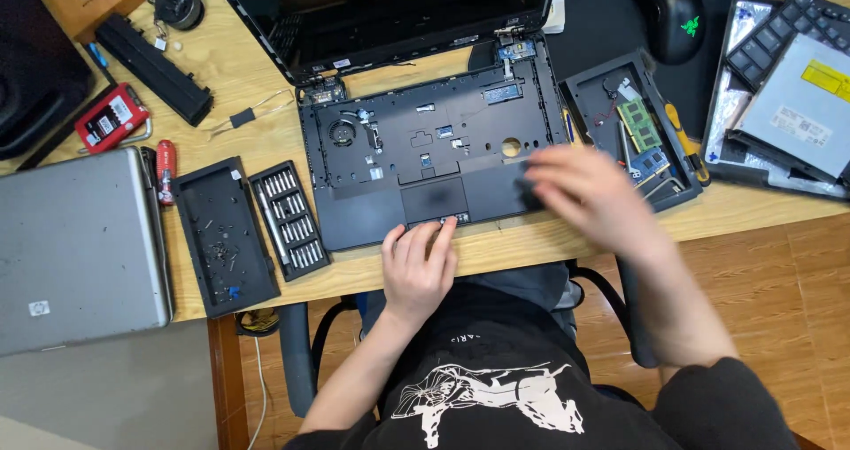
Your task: Disassembling and reassembling components of a laptop using tools.
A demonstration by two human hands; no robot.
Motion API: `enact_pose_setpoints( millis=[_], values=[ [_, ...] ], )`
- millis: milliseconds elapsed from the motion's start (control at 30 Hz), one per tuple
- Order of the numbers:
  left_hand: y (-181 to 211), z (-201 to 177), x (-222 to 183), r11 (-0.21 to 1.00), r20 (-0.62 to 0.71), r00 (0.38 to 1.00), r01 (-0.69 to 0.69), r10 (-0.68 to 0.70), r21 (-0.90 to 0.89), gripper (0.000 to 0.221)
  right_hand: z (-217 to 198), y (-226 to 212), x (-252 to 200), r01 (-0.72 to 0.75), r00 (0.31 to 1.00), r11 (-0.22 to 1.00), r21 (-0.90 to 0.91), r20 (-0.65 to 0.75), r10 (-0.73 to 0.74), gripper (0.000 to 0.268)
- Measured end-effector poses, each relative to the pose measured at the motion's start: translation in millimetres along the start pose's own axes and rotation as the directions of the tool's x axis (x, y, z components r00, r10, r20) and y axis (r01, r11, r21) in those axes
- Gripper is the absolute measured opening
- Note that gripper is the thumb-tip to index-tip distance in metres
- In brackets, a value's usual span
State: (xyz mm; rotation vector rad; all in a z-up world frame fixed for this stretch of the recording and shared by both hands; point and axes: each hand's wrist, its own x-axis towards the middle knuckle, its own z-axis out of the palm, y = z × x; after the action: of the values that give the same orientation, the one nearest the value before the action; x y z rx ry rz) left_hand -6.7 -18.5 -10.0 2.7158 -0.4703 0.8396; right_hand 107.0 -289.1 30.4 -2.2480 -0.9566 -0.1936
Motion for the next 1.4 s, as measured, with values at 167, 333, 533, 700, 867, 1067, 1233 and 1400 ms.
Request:
enact_pose_setpoints(
  millis=[167,333,533,700,867,1067,1233,1400],
  values=[
    [0,0,-3,0.999,-0.092,0.995,0.033,-0.032,0.013,0.036,-44,64,19,-0.115,0.986,0.957,-0.267,-0.150,0.076,0.022],
    [0,-2,0,0.998,-0.119,0.993,0.013,-0.020,-0.064,0.035,-61,162,26,-0.200,0.966,0.863,-0.465,-0.242,0.094,0.033],
    [-2,-3,0,0.996,-0.104,0.993,0.039,-0.047,-0.077,0.036,-50,219,29,-0.258,0.957,0.835,-0.485,-0.245,0.154,0.051],
    [-1,-2,1,0.995,-0.086,0.996,0.023,-0.032,-0.096,0.036,-46,226,21,-0.368,0.926,0.823,-0.433,-0.253,0.280,0.047],
    [1,1,2,0.999,-0.096,0.995,0.016,-0.019,-0.030,0.033,-51,221,19,-0.320,0.931,0.877,-0.359,-0.293,0.220,0.050],
    [3,3,1,0.998,-0.053,0.997,0.056,-0.056,-0.009,0.031,-76,148,5,-0.269,0.923,0.909,-0.318,-0.357,0.148,0.037],
    [3,4,-4,0.999,0.010,0.999,0.035,-0.035,-0.015,0.032,-106,192,-94,-0.479,0.821,0.848,-0.226,-0.456,0.343,0.025],
    [5,9,-3,0.998,-0.034,0.999,0.033,-0.032,0.049,0.029,-133,224,-207,-0.619,0.712,0.708,-0.339,-0.623,0.324,0.020]
  ],
)
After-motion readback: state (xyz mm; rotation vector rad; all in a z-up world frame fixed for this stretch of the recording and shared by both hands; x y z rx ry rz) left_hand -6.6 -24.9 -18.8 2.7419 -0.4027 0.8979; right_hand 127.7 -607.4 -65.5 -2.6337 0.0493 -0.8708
